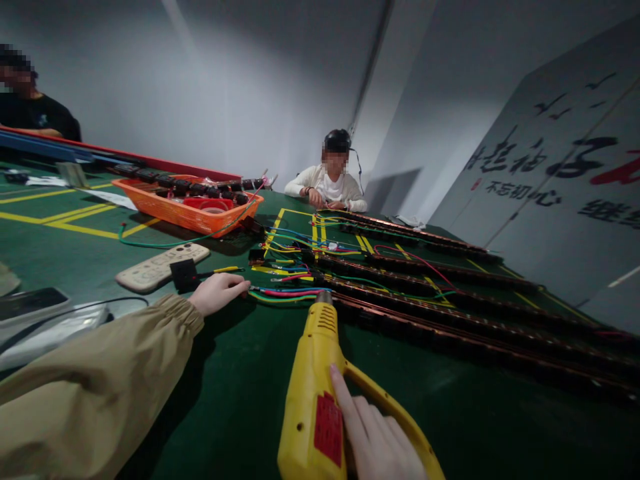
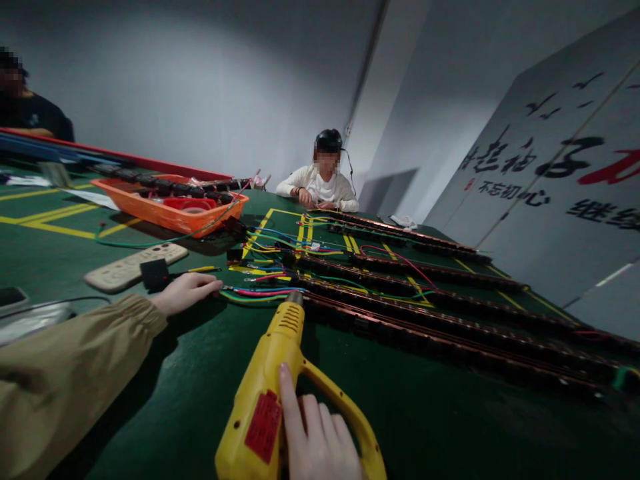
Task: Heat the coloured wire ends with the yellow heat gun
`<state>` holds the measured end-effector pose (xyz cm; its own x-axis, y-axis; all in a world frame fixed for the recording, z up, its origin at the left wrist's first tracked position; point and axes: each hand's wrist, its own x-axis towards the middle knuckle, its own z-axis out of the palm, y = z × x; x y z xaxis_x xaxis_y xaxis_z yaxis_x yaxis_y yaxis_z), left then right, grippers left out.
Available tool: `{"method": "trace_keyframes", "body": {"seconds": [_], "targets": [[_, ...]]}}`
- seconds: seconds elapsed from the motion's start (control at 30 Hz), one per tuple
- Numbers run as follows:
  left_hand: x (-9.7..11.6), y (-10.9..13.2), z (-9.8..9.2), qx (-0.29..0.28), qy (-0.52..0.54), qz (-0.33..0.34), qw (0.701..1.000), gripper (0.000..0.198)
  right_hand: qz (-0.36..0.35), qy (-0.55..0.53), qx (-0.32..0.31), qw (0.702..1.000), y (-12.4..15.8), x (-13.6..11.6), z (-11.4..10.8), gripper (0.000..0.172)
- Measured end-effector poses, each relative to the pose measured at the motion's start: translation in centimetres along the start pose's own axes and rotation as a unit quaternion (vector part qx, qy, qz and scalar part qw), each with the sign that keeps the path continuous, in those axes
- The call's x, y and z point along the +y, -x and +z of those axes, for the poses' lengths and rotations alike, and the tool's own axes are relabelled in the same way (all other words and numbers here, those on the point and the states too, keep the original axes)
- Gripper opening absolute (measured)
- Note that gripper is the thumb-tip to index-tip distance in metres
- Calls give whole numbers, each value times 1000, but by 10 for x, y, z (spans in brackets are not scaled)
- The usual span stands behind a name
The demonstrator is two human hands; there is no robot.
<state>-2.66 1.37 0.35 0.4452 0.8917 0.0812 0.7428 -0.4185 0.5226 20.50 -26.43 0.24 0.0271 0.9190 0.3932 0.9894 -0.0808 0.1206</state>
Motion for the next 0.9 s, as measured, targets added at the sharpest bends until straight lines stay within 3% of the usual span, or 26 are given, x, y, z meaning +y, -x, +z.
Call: {"method": "trace_keyframes", "body": {"seconds": [0.17, 0.27, 0.63, 0.9], "targets": [[2, 0, 0, -8, -10, -3, 1000, 54, -19, 85, 117, 989, -9, -27, 6, 57], [3, 1, 1, -5, -21, -3, 1000, 54, -28, 118, 152, 981, -14, -40, 5, 61], [1, 0, 3, 12, -28, 10, 999, 49, -146, 4, 193, 970, -44, -73, -2, 60], [-1, 0, 1, 1, 41, 21, 999, 50, -133, 14, 174, 976, -40, -75, 11, 60]]}}
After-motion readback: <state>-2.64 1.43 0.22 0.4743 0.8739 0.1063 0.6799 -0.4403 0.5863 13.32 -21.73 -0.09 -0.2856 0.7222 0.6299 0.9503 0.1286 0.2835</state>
